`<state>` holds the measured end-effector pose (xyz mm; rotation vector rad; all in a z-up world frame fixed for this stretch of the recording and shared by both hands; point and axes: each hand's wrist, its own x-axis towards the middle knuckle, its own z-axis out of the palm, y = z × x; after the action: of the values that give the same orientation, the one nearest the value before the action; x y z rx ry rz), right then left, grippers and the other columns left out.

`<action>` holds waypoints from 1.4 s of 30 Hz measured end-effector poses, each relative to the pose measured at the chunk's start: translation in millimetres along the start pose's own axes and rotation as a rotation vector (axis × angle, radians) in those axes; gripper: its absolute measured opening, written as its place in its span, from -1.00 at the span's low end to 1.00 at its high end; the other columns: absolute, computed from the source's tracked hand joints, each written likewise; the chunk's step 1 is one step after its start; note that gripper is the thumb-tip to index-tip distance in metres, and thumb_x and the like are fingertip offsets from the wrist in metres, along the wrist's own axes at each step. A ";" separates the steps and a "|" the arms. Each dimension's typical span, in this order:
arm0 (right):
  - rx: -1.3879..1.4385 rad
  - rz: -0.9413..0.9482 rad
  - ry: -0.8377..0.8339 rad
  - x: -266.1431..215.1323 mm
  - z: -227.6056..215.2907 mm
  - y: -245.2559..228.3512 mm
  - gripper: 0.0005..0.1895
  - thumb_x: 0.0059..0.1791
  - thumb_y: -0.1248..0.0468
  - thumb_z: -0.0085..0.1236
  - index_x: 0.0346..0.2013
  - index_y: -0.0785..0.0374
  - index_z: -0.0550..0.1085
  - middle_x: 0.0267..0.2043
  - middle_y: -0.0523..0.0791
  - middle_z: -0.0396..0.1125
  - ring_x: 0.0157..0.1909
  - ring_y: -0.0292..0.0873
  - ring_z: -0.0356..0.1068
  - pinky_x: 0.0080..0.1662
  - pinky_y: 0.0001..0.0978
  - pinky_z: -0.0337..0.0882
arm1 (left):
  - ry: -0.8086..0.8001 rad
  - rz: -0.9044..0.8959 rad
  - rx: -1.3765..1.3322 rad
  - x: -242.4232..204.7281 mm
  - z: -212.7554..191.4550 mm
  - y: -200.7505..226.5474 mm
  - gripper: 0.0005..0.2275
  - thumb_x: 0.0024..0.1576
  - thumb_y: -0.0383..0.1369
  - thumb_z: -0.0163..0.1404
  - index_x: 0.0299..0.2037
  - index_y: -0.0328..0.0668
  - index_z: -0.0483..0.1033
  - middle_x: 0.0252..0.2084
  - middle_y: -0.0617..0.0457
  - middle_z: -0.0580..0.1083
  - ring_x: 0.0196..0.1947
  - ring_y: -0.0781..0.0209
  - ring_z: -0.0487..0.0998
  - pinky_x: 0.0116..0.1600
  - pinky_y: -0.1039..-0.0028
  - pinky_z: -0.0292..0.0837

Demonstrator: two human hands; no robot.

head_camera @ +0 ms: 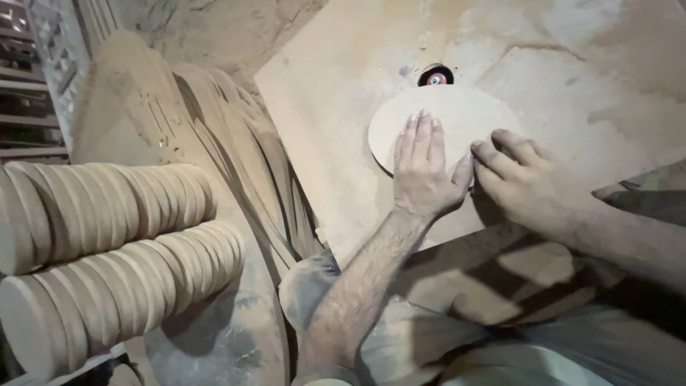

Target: The person repeatedly sands the edges of round wooden discs using a handheld rotary sander. They pick up each disc, sand the perimeter, and stack the finished pieces on a nearby pile.

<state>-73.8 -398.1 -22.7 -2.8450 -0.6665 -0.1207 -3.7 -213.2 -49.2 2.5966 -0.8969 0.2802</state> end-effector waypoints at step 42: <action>-0.216 -0.312 -0.123 76.0 7.3 12.5 -0.42 -0.15 0.21 -0.01 0.17 0.24 0.41 0.40 -0.04 0.23 0.41 -0.01 0.17 0.30 -0.25 0.23 | -0.045 -0.110 0.097 -28.7 -16.3 -36.0 -0.20 -0.01 -0.03 0.22 0.34 -0.49 0.26 0.43 -0.51 0.17 0.47 -0.49 0.16 0.49 -0.22 0.06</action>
<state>-0.1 -374.7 -22.5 -2.9454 -1.1889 -0.0698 -4.5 -164.6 -53.4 2.7406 -0.7699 0.2421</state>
